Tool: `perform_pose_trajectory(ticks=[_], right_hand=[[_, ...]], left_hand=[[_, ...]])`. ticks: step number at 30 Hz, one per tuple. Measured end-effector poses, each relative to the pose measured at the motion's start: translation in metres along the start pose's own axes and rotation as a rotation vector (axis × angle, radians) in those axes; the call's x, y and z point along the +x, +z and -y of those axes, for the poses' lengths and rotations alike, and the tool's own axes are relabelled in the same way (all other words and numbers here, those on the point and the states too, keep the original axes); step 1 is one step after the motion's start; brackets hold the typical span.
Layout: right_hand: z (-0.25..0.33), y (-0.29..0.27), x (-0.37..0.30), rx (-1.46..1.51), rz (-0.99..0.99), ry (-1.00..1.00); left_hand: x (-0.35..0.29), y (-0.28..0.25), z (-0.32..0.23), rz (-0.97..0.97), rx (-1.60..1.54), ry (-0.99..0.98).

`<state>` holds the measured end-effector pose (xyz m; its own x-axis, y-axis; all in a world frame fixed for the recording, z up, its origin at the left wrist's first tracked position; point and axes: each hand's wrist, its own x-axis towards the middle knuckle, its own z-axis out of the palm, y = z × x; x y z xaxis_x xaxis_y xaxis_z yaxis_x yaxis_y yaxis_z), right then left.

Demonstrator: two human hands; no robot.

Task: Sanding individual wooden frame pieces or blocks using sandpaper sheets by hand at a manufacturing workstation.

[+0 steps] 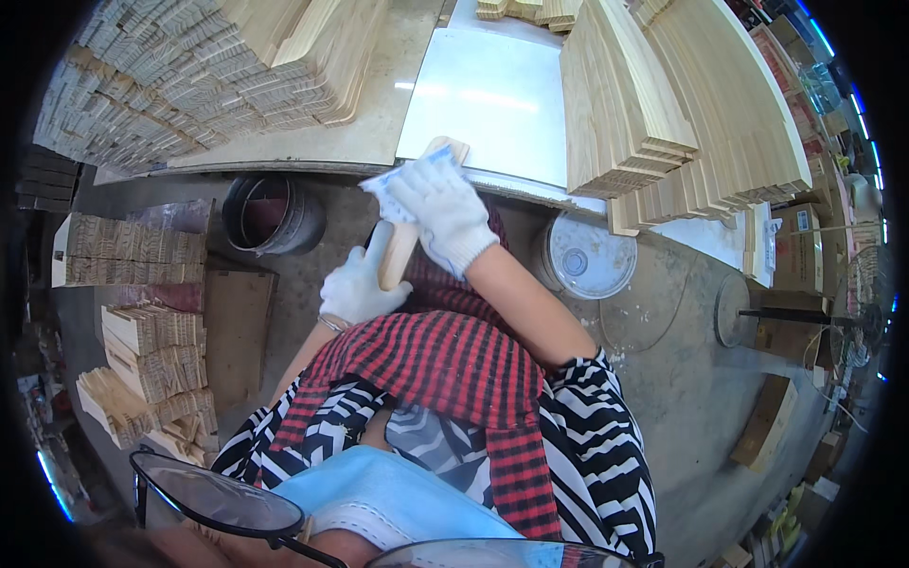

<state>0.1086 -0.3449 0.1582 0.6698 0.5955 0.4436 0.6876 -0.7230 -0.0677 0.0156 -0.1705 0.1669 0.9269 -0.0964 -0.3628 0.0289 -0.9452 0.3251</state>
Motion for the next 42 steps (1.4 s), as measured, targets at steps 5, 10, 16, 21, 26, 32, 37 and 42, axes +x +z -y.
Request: perform_pose_trajectory(ticks=[5, 10, 16, 21, 26, 32, 37, 42], right_hand=[[-0.067, -0.037, 0.013, 0.257, -0.469, 0.232], [-0.075, -0.030, 0.043, 0.772, 0.032, 0.856], [0.001, 0.024, -0.012, 0.155, -0.252, 0.092], [-0.044, -0.007, 0.017, 0.238, -0.353, 0.344], [-0.018, 0.020, -0.034, 0.174, -0.342, 0.222], [-0.032, -0.060, -0.028, -0.084, -0.123, 0.635], [-0.057, -0.036, -0.027, -0.078, 0.082, 0.588], [-0.038, -0.062, -0.015, 0.199, -0.002, 0.651]], left_hand=[[0.028, 0.025, 0.041, 0.007, -0.902, 0.347], [0.044, 0.078, 0.045, 1.332, -2.297, 0.351], [0.027, 0.084, 0.037, 1.268, -2.525, 0.396], [0.025, 0.082, 0.034, 1.290, -2.568, 0.379], [0.019, 0.065, 0.032, 1.093, -2.477, 0.293], [0.015, -0.040, 0.000, 0.298, -1.167, 0.010], [0.007, -0.036, -0.007, 0.058, -0.603, 0.140], [-0.008, -0.048, -0.019, 0.173, -0.496, 0.019]])
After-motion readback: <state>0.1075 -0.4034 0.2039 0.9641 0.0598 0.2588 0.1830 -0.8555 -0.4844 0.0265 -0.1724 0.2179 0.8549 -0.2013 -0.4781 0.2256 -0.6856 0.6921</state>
